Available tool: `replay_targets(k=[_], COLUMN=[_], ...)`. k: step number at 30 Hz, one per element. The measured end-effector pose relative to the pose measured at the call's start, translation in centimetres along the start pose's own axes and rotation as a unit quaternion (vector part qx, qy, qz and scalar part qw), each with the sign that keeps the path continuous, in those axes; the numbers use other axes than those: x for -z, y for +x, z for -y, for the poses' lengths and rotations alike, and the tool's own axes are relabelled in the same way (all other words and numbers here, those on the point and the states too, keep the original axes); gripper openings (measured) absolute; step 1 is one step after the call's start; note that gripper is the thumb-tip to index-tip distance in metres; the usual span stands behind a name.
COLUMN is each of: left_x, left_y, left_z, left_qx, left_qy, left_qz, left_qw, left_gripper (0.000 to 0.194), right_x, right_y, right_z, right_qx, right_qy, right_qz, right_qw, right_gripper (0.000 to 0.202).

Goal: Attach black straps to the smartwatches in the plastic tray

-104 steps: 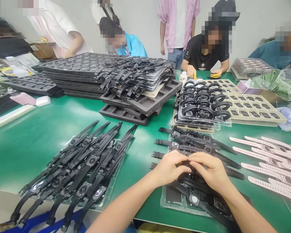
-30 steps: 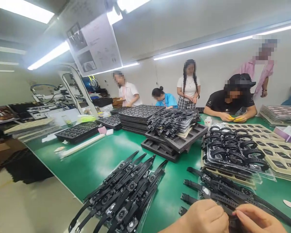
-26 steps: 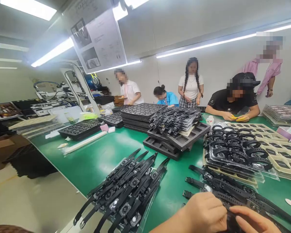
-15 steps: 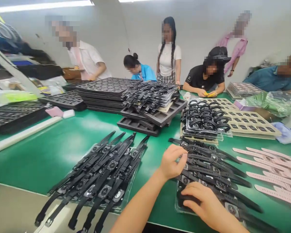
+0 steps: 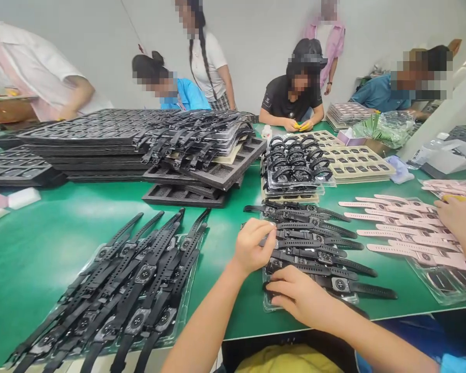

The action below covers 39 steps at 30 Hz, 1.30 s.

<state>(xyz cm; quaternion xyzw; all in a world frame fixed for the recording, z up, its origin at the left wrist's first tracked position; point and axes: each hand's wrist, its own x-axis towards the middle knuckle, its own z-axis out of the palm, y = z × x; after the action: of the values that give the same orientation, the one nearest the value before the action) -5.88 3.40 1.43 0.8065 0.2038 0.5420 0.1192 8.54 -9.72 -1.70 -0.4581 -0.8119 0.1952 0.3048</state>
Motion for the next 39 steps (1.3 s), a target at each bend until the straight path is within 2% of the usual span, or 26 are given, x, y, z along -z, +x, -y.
replay_targets(k=[3, 5, 6, 8, 10, 13, 16, 21, 27, 31, 33, 36, 38, 39], left_x=[-0.1, -0.2, -0.2, -0.3, -0.4, -0.7, -0.9, -1.2, -1.3, -1.3, -0.9, 0.9, 2.7, 3.7], left_y=[0.0, 0.0, -0.1, -0.1, -0.2, -0.3, -0.4, -0.4, -0.7, -0.3, 0.2, 0.5, -0.3, -1.0], left_z=[0.1, 0.2, 0.2, 0.2, 0.2, 0.0, -0.1, -0.1, 0.0, 0.5, 0.0, -3.0, -6.2, -7.8], left_qx=[0.0, -0.002, -0.004, -0.008, -0.011, -0.015, -0.01, 0.004, 0.015, 0.028, 0.042, 0.111, 0.148, 0.135], left_qy=[0.013, 0.02, 0.02, 0.017, 0.013, 0.012, 0.015, 0.019, 0.016, 0.017, 0.009, -0.044, -0.098, -0.097], left_qz=[0.009, 0.011, 0.011, 0.012, 0.02, 0.035, 0.043, 0.056, 0.063, 0.058, 0.045, 0.029, 0.053, 0.078], left_qw=[1.0, 1.0, 1.0, 1.0, 1.0, 0.999, 0.999, 0.998, 0.998, 0.998, 0.998, 0.992, 0.983, 0.983], left_gripper=[0.012, 0.012, 0.012, 0.013, 0.013, 0.014, 0.014, 0.013, 0.013, 0.013, 0.012, 0.018, 0.025, 0.028], right_x=[2.6, 4.5, 5.3, 5.9, 5.3, 3.3, 1.6, 0.3, 0.3, 1.6, 2.9, 5.6, 7.6, 8.5], right_y=[-0.8, -2.2, -3.2, -5.3, -7.1, -8.6, -8.4, -6.9, -5.2, -5.3, -5.4, -4.7, -3.5, -2.8], right_z=[0.1, -0.3, -0.6, -1.2, -1.4, -1.1, -0.4, -0.2, -0.5, -0.4, -0.5, -0.8, -1.2, -1.5], right_qx=[0.007, -0.035, -0.065, -0.121, -0.139, -0.136, -0.14, -0.187, -0.224, -0.219, -0.241, -0.314, -0.336, -0.335], right_qy=[-0.034, -0.065, -0.088, -0.15, -0.216, -0.299, -0.335, -0.362, -0.223, -0.114, -0.049, 0.106, 0.243, 0.304], right_qz=[-0.042, -0.082, -0.078, -0.029, -0.018, -0.051, -0.075, -0.086, -0.08, -0.06, -0.056, -0.095, -0.142, -0.167], right_qw=[0.999, 0.994, 0.991, 0.981, 0.966, 0.943, 0.929, 0.909, 0.945, 0.967, 0.968, 0.939, 0.899, 0.876], right_gripper=[0.023, 0.017, 0.019, 0.026, 0.032, 0.037, 0.037, 0.041, 0.012, 0.017, 0.016, 0.016, 0.024, 0.028])
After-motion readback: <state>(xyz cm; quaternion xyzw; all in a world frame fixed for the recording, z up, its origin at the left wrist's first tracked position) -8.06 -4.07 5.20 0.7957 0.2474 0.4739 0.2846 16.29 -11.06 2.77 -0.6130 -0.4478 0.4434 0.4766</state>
